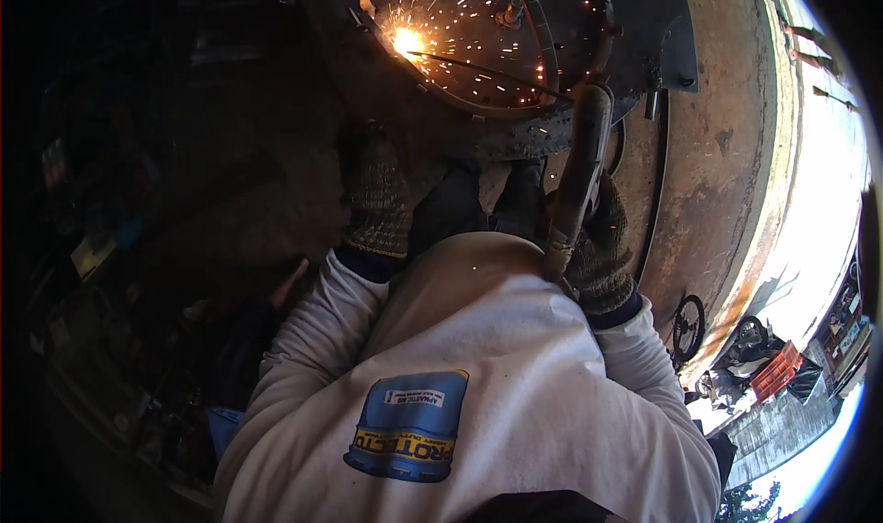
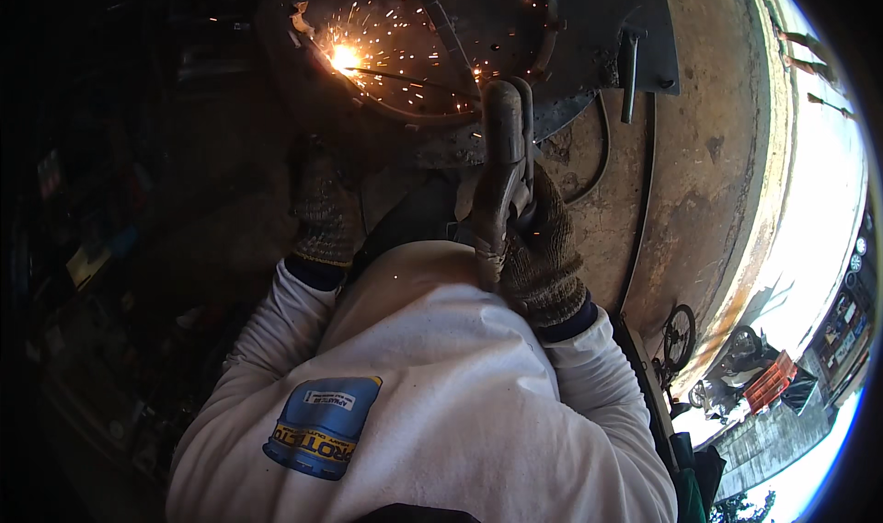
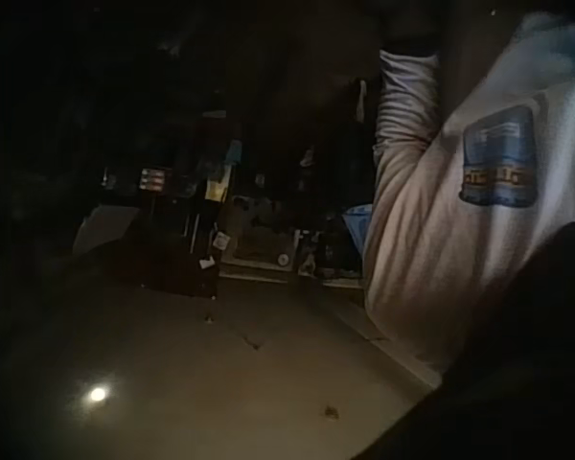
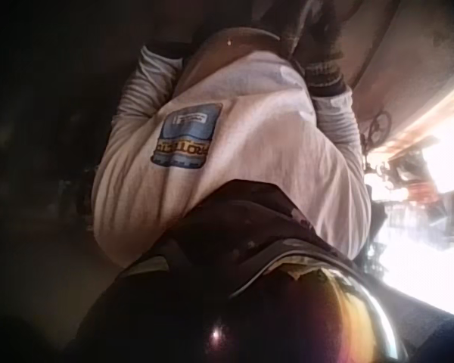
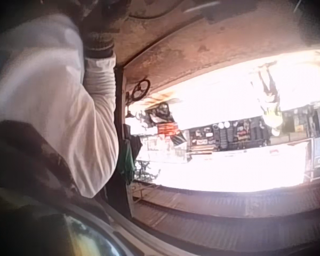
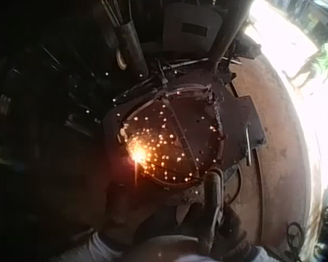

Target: The person welds components onto a metal plate using a welding rod and then grinds the metal surface with a power grinder.

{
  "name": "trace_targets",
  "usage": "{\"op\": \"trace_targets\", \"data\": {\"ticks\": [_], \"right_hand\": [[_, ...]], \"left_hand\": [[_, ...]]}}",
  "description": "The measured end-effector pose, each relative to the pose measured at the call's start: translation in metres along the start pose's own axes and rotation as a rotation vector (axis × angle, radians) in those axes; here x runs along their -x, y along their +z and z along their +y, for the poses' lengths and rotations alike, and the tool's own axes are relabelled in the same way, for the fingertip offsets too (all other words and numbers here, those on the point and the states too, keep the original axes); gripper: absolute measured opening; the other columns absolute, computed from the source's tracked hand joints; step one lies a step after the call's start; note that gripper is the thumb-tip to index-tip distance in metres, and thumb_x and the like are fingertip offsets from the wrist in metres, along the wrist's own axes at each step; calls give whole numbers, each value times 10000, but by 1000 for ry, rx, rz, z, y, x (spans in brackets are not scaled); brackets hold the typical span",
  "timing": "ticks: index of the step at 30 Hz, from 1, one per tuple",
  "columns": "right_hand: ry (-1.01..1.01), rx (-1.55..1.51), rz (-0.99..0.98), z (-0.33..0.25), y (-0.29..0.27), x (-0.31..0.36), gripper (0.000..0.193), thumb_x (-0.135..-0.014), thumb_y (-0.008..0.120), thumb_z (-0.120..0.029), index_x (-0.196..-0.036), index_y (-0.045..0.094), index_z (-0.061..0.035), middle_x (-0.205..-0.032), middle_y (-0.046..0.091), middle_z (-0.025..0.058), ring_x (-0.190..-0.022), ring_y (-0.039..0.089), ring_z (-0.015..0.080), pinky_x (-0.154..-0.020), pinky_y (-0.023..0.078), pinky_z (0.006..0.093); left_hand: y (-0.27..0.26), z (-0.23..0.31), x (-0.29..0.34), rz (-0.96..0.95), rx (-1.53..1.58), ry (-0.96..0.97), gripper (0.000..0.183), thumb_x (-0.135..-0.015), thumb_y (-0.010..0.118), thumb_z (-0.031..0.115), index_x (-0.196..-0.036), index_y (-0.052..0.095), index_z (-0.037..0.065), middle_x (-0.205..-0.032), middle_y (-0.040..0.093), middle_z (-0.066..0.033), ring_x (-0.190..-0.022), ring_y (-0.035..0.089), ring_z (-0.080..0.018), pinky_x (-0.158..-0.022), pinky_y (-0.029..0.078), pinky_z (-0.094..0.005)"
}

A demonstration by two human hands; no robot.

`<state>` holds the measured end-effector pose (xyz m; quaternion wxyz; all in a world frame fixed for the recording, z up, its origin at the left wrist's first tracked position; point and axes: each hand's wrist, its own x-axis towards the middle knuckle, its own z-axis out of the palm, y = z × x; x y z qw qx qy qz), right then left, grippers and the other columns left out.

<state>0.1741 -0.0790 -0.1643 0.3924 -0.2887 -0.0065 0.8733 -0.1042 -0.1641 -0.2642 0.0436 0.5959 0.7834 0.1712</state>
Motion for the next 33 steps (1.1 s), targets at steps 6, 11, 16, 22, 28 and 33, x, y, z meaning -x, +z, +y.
{"op": "trace_targets", "data": {"ticks": [6,11,16,22,28,33], "right_hand": [[-101,642,167,-3,14,5,375,-896,647,-56,-1238,493,-73,-1018,614,63,-853,635,149,-716,553,258],[-172,693,141,-5,21,8,347,-900,630,-99,-1217,498,-51,-990,623,63,-883,632,158,-738,528,285],[-233,658,10,-11,27,16,384,-979,505,-97,-1348,413,-46,-1108,591,102,-962,629,194,-819,551,322],[-445,1575,146,-25,12,30,483,-781,730,-128,-1181,491,-1,-837,594,57,-714,582,162,-629,490,288],[-463,1643,163,-43,-16,44,505,-799,715,-154,-1216,474,-1,-820,609,87,-647,593,196,-552,490,322],[-719,1189,167,-47,20,52,488,-866,691,-214,-1245,453,-20,-959,644,148,-743,656,247,-621,556,382]], "left_hand": [[-60,50,-34,-372,314,-561,412,-1006,392,162,-1372,437,-21,-1338,511,-181,-1196,527,-293,-1016,451,-394],[-49,49,-35,-372,758,-579,451,-985,482,212,-1390,427,22,-1395,483,-133,-1276,477,-244,-1070,407,-386],[-59,62,-61,-433,957,-71,640,-826,748,231,-1362,463,30,-1382,508,-115,-1292,470,-226,-1086,391,-380],[-66,67,-58,-368,845,-349,740,-759,811,301,-1343,476,-7,-1338,546,-129,-1237,521,-256,-1044,428,-383],[-1,19,-21,-9,494,-265,506,-898,606,247,-1326,493,3,-1318,551,-128,-1226,525,-240,-1044,433,-348],[81,-20,2,332,164,23,340,-1027,411,182,-1309,510,18,-1304,553,-124,-1222,526,-222,-1048,436,-314]]}}
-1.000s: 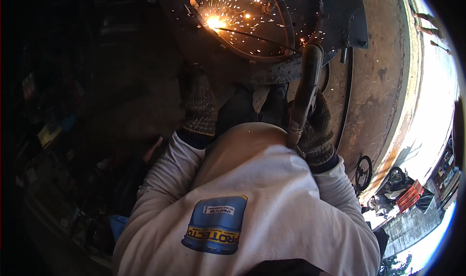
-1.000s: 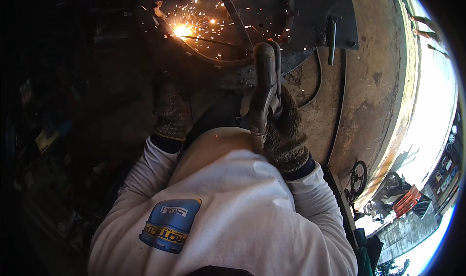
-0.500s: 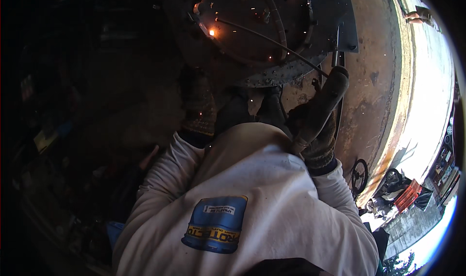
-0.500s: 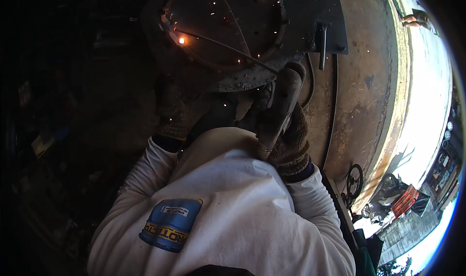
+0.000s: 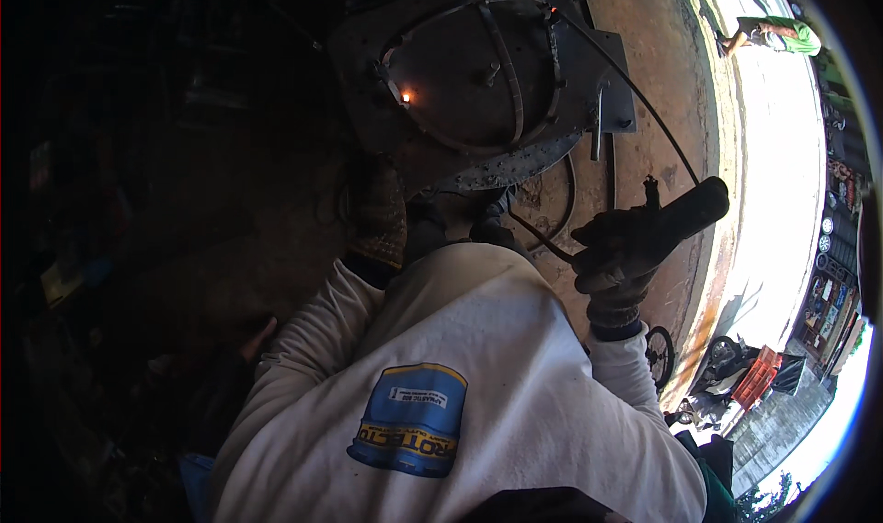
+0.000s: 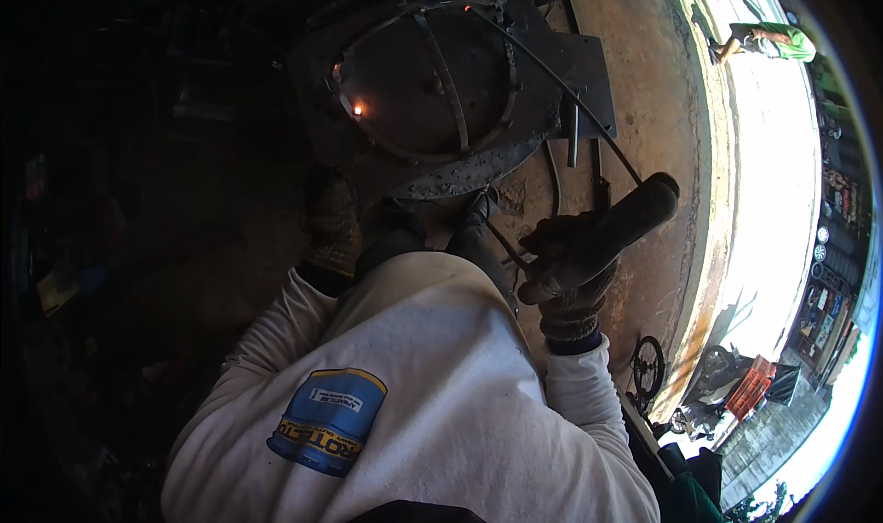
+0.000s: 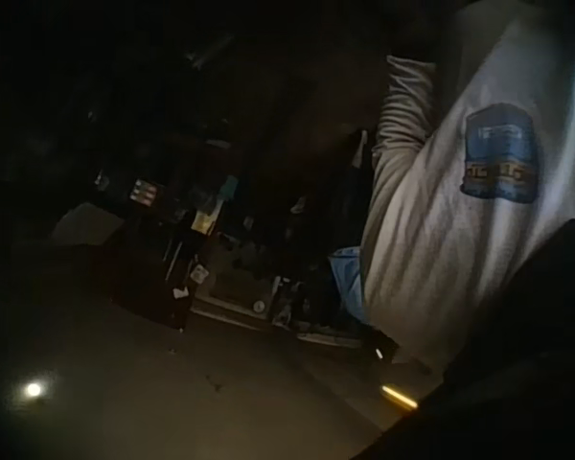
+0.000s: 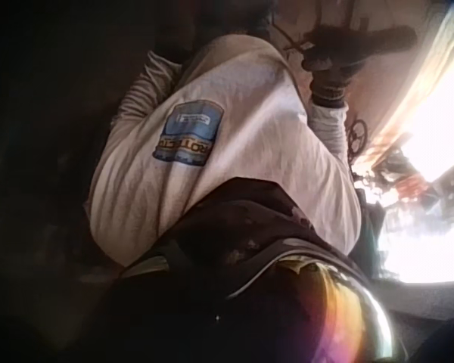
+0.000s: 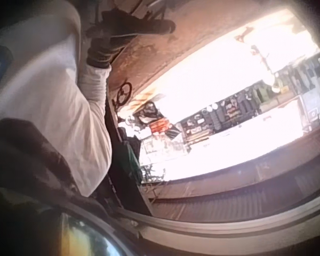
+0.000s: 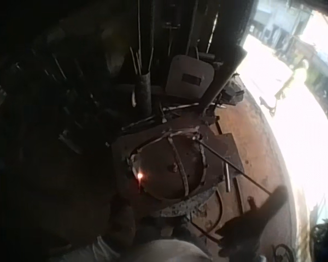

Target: The person welds components onto a metal plate using a welding rod and then grinds the metal surface with a power grinder.

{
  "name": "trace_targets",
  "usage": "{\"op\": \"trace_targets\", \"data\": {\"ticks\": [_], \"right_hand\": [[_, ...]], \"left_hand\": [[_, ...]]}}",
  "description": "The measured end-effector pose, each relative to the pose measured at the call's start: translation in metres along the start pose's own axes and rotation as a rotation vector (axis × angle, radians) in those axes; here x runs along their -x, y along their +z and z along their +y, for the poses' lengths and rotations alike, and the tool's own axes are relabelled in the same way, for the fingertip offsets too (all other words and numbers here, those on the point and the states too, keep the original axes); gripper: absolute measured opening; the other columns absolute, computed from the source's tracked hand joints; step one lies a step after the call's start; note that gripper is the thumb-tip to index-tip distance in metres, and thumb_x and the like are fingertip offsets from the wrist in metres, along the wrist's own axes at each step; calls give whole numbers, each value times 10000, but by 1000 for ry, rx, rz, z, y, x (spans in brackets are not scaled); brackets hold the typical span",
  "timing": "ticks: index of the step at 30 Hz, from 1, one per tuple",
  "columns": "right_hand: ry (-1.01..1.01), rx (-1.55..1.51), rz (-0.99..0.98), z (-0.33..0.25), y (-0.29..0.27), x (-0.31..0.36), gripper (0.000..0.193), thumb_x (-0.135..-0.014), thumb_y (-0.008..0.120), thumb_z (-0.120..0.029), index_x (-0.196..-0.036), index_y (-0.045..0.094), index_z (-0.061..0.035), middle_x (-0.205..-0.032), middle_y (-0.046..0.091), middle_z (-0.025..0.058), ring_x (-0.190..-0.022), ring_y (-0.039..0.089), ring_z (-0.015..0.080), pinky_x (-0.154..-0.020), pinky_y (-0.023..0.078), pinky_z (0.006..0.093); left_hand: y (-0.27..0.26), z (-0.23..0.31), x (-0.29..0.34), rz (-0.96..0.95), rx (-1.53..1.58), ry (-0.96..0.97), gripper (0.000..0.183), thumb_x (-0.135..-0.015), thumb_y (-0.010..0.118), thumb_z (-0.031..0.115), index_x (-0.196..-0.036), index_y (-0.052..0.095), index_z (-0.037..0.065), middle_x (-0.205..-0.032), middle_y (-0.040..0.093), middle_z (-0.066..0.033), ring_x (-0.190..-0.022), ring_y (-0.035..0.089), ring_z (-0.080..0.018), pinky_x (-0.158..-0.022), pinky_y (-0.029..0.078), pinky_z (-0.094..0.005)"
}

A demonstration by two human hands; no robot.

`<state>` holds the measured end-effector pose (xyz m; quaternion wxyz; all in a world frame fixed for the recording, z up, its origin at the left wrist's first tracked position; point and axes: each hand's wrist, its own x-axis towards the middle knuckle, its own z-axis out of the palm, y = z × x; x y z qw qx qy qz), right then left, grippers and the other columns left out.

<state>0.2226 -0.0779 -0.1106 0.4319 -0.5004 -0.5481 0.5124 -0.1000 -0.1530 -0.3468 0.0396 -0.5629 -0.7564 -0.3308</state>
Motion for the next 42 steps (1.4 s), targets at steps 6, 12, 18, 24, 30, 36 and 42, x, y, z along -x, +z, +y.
{"op": "trace_targets", "data": {"ticks": [6,12,18,24,30,36,42], "right_hand": [[-334,-101,143,-33,-5,-39,603,-872,693,-332,-1314,418,-27,-1066,631,180,-842,681,287,-683,591,402],[-97,-83,154,-78,-46,-80,563,-921,580,-427,-1286,458,-16,-1062,622,187,-851,663,346,-648,571,456],[-278,-240,156,-129,-61,-143,480,-965,455,-447,-1223,503,-46,-1021,628,159,-769,628,310,-639,523,432],[-671,-197,158,-145,-111,-271,254,-908,558,-168,-1109,536,-14,-817,620,83,-644,633,212,-525,504,285],[-754,-6,294,-177,-74,-390,406,-857,633,-121,-1244,571,-13,-869,681,156,-599,660,201,-526,543,324],[-873,-639,233,-166,-20,-457,415,-945,578,-159,-1315,464,-10,-1071,616,200,-1026,603,334,-860,492,361],[-933,243,347,-145,2,-485,610,-922,611,-275,-1405,397,31,-1393,477,221,-1310,430,354,-1085,344,388]], "left_hand": [[-17,22,-20,-191,88,-10,353,-1015,420,145,-1333,493,10,-1320,548,-138,-1227,528,-238,-1059,428,-304],[-24,23,-11,-67,107,55,393,-1006,421,158,-1369,459,12,-1411,470,-152,-1313,448,-264,-1100,377,-346],[-32,32,-33,-74,75,-20,338,-1003,454,172,-1297,524,20,-1285,550,-149,-1191,522,-275,-1011,434,-361],[-20,29,-35,22,-9,-93,317,-1008,444,187,-1268,532,29,-1251,549,-141,-1157,519,-266,-986,432,-358],[-23,30,-35,103,-113,-188,299,-1013,435,202,-1239,540,38,-1218,548,-133,-1122,516,-257,-962,429,-355],[-20,38,-41,171,-177,-248,285,-1018,425,217,-1211,548,47,-1185,548,-126,-1088,513,-248,-937,427,-352],[-26,38,-33,395,-338,-247,276,-1022,415,231,-1182,556,56,-1152,547,-118,-1053,510,-240,-913,424,-349]]}}
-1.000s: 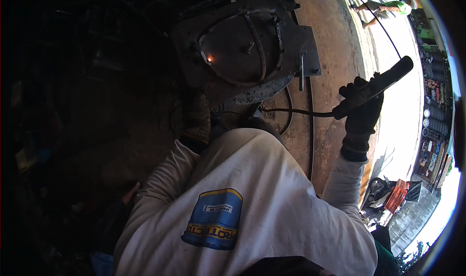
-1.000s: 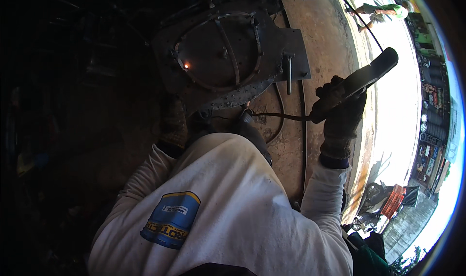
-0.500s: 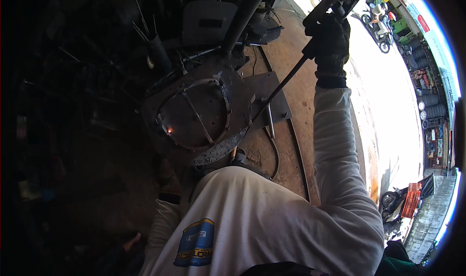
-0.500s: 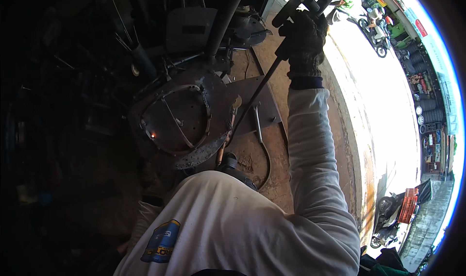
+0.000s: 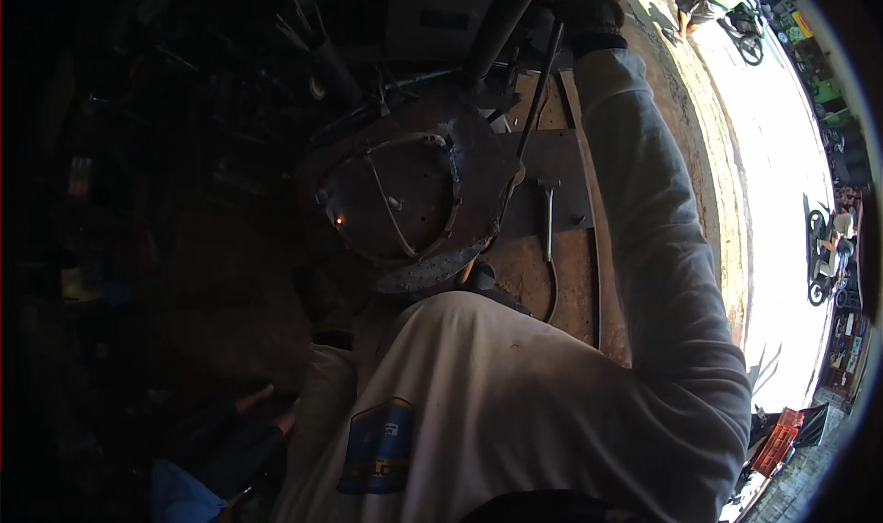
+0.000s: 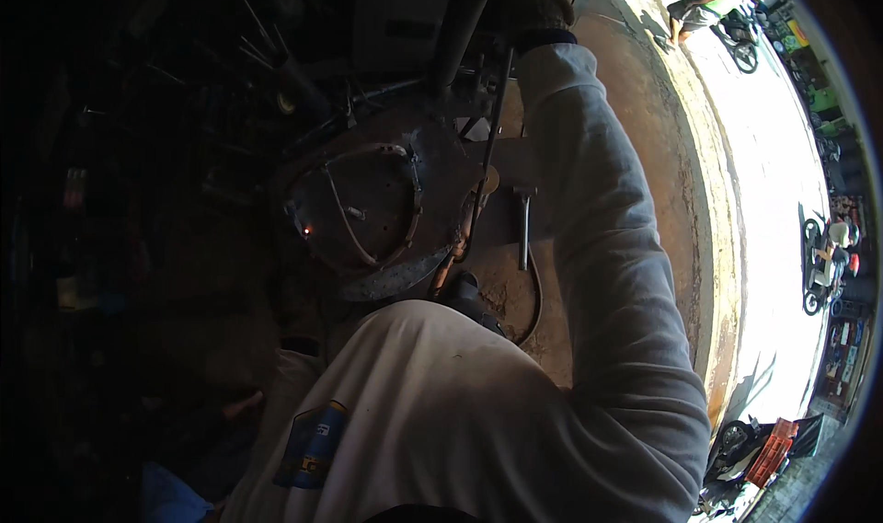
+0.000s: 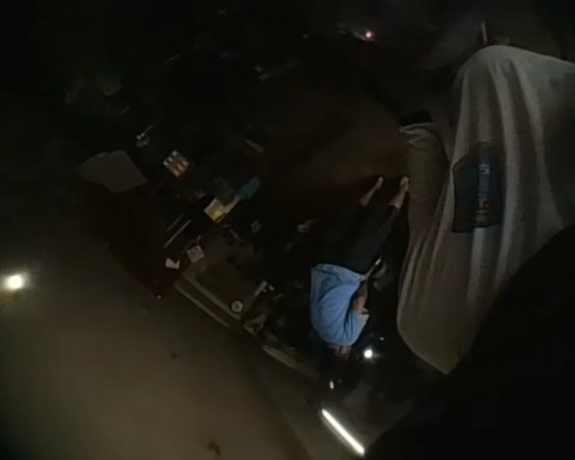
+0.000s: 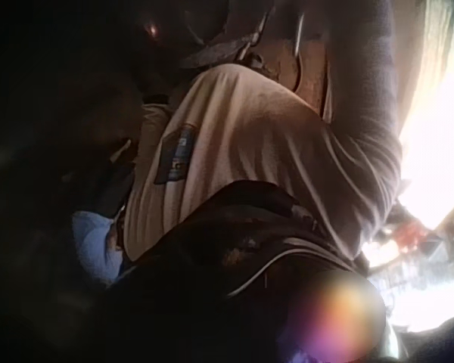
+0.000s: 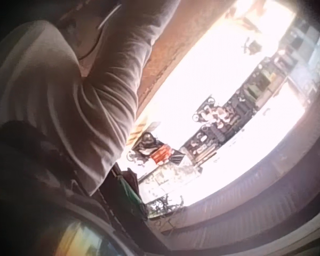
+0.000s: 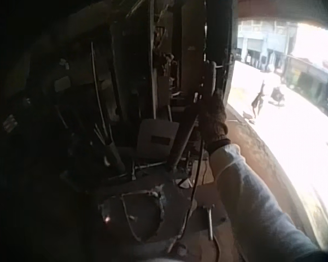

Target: The person welds components onto a metal plate using a welding rod and then grinds the metal surface with a power grinder.

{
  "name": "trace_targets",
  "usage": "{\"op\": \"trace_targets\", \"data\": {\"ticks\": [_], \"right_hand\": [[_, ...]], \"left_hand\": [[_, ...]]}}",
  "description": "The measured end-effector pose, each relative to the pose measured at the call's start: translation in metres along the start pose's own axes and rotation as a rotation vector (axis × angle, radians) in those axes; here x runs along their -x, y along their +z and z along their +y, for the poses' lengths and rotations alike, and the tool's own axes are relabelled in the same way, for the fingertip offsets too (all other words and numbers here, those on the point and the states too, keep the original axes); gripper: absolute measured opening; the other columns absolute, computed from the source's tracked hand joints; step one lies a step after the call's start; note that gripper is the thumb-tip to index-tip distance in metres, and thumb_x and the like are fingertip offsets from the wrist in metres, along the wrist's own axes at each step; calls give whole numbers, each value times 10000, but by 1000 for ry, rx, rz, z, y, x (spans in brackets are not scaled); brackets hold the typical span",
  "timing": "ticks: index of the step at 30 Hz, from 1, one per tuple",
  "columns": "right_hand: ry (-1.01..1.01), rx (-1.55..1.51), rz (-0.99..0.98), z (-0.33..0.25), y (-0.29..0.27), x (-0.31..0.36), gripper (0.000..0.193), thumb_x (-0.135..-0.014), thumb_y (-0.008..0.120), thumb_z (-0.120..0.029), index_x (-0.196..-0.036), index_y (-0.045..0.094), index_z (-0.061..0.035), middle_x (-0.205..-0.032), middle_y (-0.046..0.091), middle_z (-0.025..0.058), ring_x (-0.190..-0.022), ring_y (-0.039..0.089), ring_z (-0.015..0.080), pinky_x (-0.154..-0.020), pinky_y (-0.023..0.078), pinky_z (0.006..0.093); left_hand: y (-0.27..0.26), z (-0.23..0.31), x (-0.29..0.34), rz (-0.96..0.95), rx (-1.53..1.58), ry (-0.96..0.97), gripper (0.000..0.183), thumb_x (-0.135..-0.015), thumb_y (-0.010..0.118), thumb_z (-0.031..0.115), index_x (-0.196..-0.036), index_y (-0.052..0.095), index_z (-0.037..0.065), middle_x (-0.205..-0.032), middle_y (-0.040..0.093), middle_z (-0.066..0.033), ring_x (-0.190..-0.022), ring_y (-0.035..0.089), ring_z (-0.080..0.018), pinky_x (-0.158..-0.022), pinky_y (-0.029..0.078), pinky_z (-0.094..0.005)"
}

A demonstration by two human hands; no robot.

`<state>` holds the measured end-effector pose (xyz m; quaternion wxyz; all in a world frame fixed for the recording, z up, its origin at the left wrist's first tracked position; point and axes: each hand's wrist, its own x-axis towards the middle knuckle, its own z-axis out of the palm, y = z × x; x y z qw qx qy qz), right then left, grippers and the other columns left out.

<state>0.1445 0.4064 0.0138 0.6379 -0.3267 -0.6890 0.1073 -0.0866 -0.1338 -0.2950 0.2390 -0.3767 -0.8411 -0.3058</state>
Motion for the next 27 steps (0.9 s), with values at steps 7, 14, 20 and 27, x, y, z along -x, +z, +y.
{"op": "trace_targets", "data": {"ticks": [7,14,20,27], "right_hand": [[-49,388,-214,58,-9,47,577,-923,621,-243,-1385,406,29,-1335,523,182,-1264,465,300,-1072,357,366],[0,263,-237,38,-35,92,523,-925,625,-191,-1352,424,32,-1262,570,159,-1195,514,263,-1041,389,363],[324,-81,-282,-26,-98,223,477,-926,628,-147,-1324,439,35,-1200,610,139,-1136,556,232,-1014,416,360],[388,117,-628,-52,-145,352,519,-892,668,-167,-1307,438,43,-1208,599,166,-1090,598,274,-934,473,373]], "left_hand": [[-2,7,-4,-137,19,35,306,-996,467,214,-1220,579,37,-1212,598,-146,-1091,566,-248,-962,447,-356],[-12,32,-24,-341,-50,-122,324,-983,463,225,-1229,557,36,-1231,578,-163,-1130,545,-270,-980,428,-386],[-3,12,-18,-266,-285,-63,276,-976,465,206,-1179,577,56,-1180,606,-134,-1109,567,-257,-950,441,-386],[-2,18,-6,-435,-617,42,424,-916,541,163,-1321,490,48,-1364,505,-178,-1306,437,-348,-1124,320,-467]]}}
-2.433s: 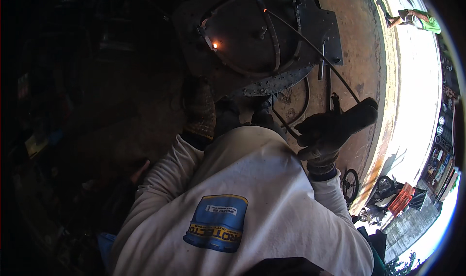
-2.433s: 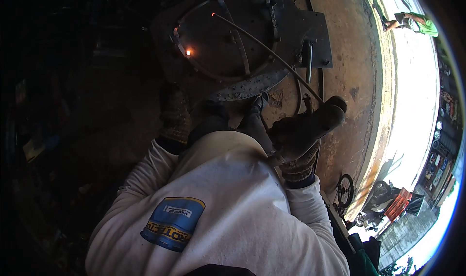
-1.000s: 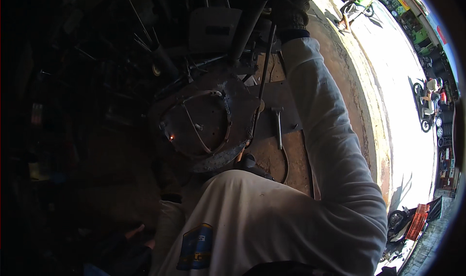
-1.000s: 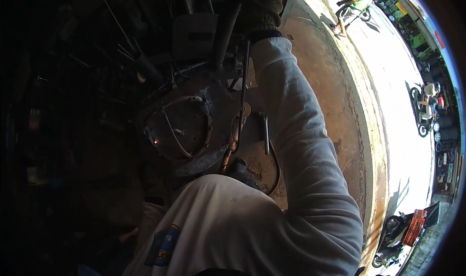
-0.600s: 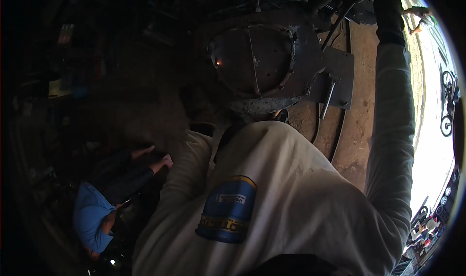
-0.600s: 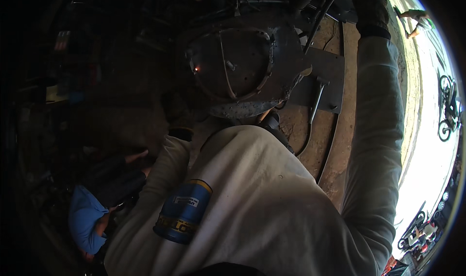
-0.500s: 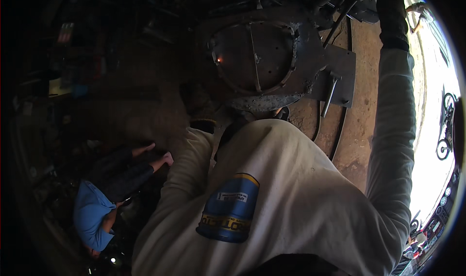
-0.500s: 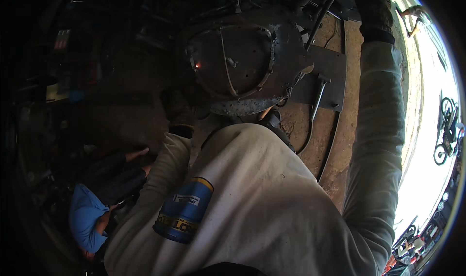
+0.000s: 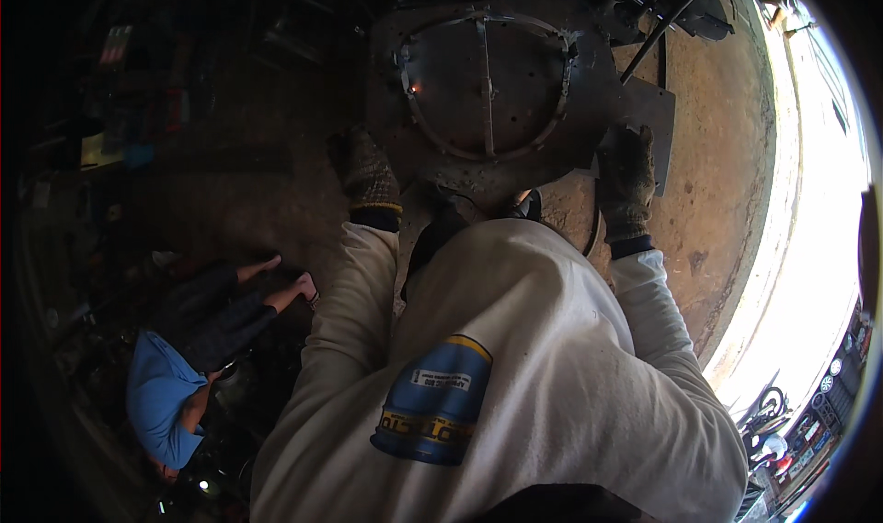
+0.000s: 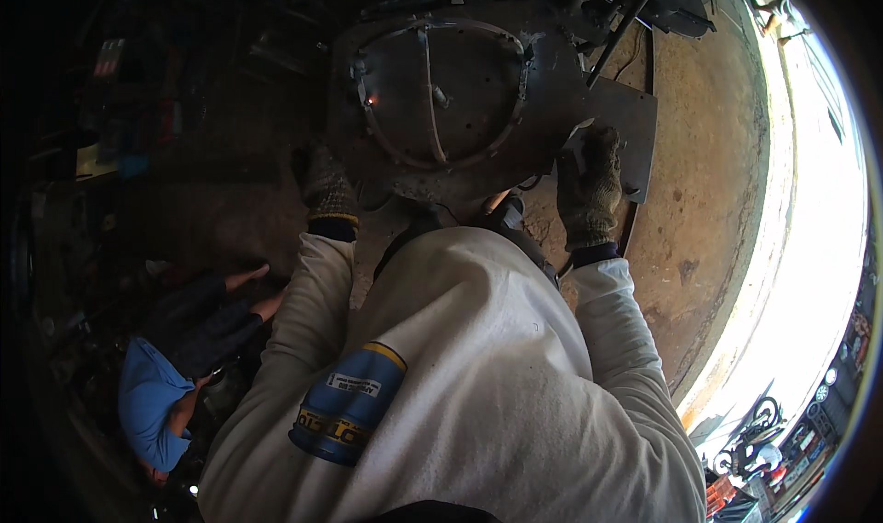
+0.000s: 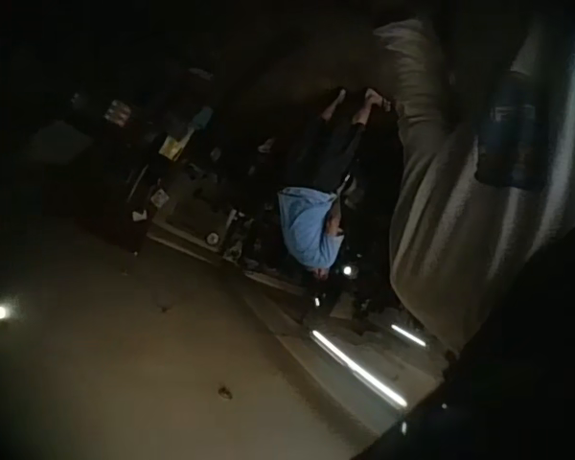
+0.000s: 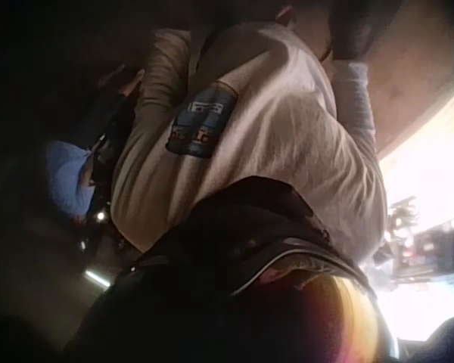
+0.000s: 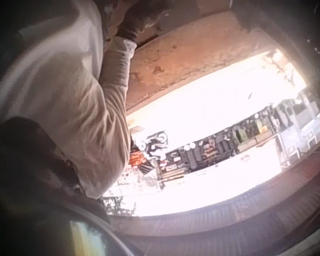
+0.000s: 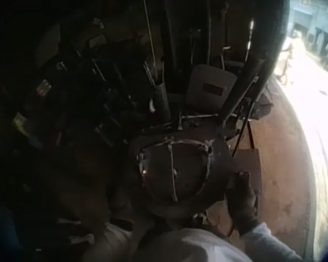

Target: The person welds components onto a metal plate using a welding rod and then grinds the metal surface with a power grinder.

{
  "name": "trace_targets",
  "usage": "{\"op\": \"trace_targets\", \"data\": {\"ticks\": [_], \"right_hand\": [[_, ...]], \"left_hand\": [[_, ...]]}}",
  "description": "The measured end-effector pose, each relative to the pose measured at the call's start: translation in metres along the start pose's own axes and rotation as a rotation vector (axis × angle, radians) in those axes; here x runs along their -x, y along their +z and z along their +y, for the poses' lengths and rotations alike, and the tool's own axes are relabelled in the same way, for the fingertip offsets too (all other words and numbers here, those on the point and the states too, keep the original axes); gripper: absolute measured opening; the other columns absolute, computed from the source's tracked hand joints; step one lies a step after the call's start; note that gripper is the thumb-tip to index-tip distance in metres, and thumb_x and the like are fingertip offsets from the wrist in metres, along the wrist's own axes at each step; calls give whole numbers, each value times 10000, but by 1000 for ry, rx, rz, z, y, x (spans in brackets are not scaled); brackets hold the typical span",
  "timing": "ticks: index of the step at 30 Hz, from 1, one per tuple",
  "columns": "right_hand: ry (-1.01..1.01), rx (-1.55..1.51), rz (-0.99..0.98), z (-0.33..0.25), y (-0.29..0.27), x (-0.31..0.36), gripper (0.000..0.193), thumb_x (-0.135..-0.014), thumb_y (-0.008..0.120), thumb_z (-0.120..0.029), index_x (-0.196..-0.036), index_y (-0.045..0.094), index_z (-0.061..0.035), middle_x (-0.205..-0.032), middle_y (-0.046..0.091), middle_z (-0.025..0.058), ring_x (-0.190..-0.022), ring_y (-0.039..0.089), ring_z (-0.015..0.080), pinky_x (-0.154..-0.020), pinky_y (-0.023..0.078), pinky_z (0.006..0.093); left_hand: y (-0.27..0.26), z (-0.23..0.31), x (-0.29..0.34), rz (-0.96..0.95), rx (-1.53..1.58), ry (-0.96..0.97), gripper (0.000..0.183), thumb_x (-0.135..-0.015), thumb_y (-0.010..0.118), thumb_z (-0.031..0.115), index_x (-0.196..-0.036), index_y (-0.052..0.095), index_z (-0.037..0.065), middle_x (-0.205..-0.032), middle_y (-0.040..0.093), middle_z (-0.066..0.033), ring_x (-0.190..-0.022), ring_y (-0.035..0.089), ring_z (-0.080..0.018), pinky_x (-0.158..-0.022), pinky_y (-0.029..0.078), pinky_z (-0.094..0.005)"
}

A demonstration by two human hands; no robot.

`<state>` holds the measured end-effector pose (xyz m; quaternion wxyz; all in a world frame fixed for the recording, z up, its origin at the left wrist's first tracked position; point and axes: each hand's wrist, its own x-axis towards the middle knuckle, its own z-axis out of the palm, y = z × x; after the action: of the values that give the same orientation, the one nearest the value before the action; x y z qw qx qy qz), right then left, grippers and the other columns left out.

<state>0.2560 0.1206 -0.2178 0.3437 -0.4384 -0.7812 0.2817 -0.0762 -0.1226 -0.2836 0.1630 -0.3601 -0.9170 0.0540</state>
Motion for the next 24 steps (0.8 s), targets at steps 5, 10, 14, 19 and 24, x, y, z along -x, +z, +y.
{"op": "trace_targets", "data": {"ticks": [5,10,14,19,24], "right_hand": [[48,52,-172,1,10,17,475,-945,590,-181,-1351,454,23,-1326,537,185,-1233,520,280,-1041,396,366],[129,-100,-237,-21,-3,16,422,-983,534,-176,-1366,478,-7,-1315,553,171,-1212,534,247,-1018,410,356],[102,-126,-223,17,16,24,390,-972,562,-183,-1327,515,-30,-1104,629,94,-941,623,188,-774,498,320],[494,-325,-271,-41,11,10,264,-947,581,-146,-1165,569,2,-968,638,113,-810,627,251,-694,505,360],[703,-385,-268,-50,7,3,136,-952,565,-136,-1027,571,-22,-776,584,45,-605,569,168,-525,463,304]], "left_hand": [[26,-18,-9,-138,-246,12,307,-1008,408,178,-1263,525,53,-1278,560,-119,-1210,503,-253,-1080,348,-380],[3,-3,-15,-70,468,-173,325,-922,541,166,-1228,559,56,-1249,583,-157,-1196,518,-351,-1040,396,-452],[-9,-8,-11,22,412,-129,336,-917,550,165,-1237,553,62,-1250,583,-155,-1205,512,-349,-1047,395,-451],[-32,-15,-14,-131,561,-167,382,-925,526,163,-1291,511,55,-1308,545,-153,-1272,465,-329,-1094,355,-430],[-22,-7,-7,182,205,13,411,-830,669,128,-1222,561,65,-1237,563,-163,-1183,515,-327,-1023,404,-414]]}}
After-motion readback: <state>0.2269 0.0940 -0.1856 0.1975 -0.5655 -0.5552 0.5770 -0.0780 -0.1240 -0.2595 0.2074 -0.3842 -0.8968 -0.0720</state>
